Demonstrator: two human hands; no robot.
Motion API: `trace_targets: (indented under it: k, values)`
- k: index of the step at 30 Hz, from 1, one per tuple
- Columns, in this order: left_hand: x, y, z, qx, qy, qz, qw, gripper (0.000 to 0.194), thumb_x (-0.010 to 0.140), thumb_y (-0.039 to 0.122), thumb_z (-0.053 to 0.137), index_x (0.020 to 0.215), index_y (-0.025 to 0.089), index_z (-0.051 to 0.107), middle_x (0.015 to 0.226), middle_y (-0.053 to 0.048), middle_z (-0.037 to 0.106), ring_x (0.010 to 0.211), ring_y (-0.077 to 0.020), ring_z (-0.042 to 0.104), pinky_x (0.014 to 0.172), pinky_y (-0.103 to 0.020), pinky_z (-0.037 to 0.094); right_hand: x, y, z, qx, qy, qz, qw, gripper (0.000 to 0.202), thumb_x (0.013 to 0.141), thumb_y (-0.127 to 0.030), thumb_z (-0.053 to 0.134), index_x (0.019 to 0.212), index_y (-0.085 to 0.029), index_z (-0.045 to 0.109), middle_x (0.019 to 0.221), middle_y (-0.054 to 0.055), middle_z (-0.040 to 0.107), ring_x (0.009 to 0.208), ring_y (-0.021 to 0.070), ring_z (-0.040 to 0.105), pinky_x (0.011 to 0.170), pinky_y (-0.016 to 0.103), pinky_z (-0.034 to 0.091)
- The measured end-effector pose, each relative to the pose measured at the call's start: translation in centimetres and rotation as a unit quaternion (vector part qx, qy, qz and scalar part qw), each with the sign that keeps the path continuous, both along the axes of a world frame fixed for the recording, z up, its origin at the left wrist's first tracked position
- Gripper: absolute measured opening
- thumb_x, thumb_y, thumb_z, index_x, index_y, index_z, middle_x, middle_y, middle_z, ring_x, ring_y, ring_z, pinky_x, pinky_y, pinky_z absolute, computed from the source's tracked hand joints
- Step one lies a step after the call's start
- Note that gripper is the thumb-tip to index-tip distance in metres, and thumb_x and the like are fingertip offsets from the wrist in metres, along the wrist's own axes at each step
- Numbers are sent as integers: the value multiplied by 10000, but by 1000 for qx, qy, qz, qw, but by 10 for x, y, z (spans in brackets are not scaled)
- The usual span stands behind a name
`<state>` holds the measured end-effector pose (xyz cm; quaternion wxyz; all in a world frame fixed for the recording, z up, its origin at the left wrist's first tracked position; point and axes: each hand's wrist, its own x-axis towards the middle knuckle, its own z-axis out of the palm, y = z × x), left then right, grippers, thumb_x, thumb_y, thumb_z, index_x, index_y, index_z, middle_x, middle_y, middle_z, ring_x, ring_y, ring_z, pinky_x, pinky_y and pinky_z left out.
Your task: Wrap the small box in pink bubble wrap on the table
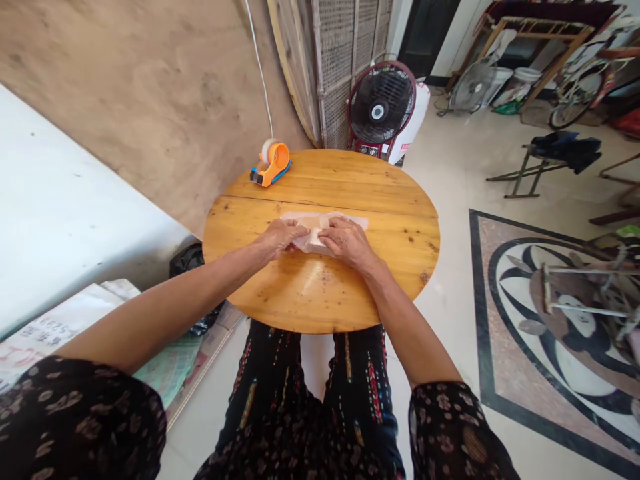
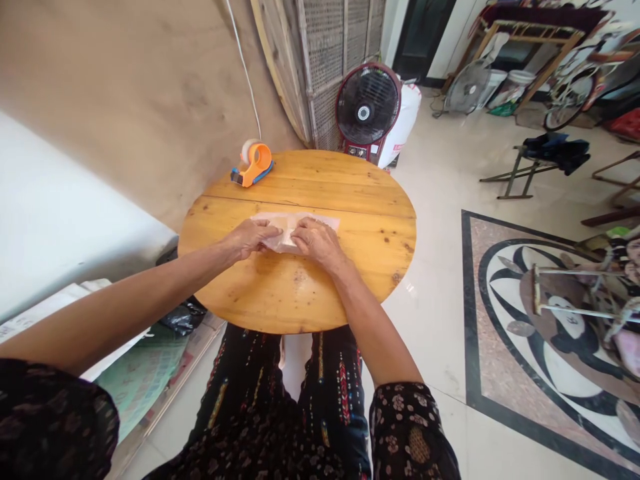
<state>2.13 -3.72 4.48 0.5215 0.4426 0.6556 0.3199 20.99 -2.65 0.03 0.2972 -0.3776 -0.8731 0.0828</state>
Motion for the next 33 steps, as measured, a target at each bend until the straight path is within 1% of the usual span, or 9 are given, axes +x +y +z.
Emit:
trace_targets:
  k: [4, 7, 11, 16, 22, 26, 30, 33]
  values:
    - [2, 3, 1, -4, 5, -9, 1000, 183, 686, 204, 690, 652, 177, 512, 553, 21, 560, 449, -98, 487, 428, -226, 344, 0, 0, -1, 2, -2, 2, 1000, 219, 907, -235, 563, 918, -228, 782, 977, 67, 688, 910, 203, 591, 807, 318, 426]
    - [2, 7, 3, -6, 1, -10, 1000, 180, 675, 190, 704, 652, 169, 526, 560, 14, 576, 469, -107, 517, 438, -230, 366, -1, 0, -1, -3, 0, 6, 1000, 218, 909, -231, 562, 905, -225, 780, 998, 68, 684, 924, 199, 592, 814, 311, 427]
    - [2, 9, 5, -5, 3, -16, 1000, 206, 673, 169, 715, 627, 165, 515, 539, 28, 567, 451, -91, 512, 426, -208, 369, 0, -1, 1, -28, -5, 2, 1000, 217, 909, -239, 562, 934, -221, 777, 1037, 69, 674, 926, 197, 599, 793, 302, 428]
    - [6, 10, 10, -6, 0, -34, 999, 180, 723, 129, 672, 631, 163, 522, 516, 41, 561, 430, -87, 515, 432, -203, 394, 0, -1, 4, -27, -16, 2, 1000, 220, 915, -249, 562, 941, -207, 776, 1013, 76, 680, 923, 201, 592, 809, 308, 416]
    - [12, 13, 15, 4, 29, -67, 997, 232, 778, 114, 631, 594, 166, 500, 480, 43, 548, 420, -93, 517, 453, -220, 431, -1, -2, 6, -37, -20, 6, 999, 230, 920, -237, 547, 950, -196, 771, 1031, 83, 672, 934, 201, 594, 791, 303, 422]
    - [15, 13, 19, 9, 54, -93, 994, 224, 762, 91, 624, 589, 167, 504, 468, 49, 540, 427, -94, 531, 477, -222, 461, -1, -4, 10, -47, -22, 17, 998, 236, 919, -218, 537, 955, -195, 768, 1004, 81, 671, 944, 199, 591, 803, 300, 425]
    - [15, 13, 21, 14, 71, -113, 991, 213, 755, 93, 620, 577, 162, 525, 466, 38, 554, 437, -100, 548, 513, -236, 499, -1, -3, 13, -37, -29, 21, 999, 244, 923, -217, 530, 942, -190, 772, 994, 84, 688, 939, 200, 592, 824, 303, 418]
    - [15, 14, 22, 6, 74, -130, 989, 199, 753, 97, 608, 574, 158, 546, 474, 26, 573, 450, -111, 568, 539, -255, 522, -1, -3, 13, -28, -40, 13, 999, 237, 915, -219, 542, 957, -194, 775, 961, 78, 696, 912, 199, 596, 801, 302, 410]
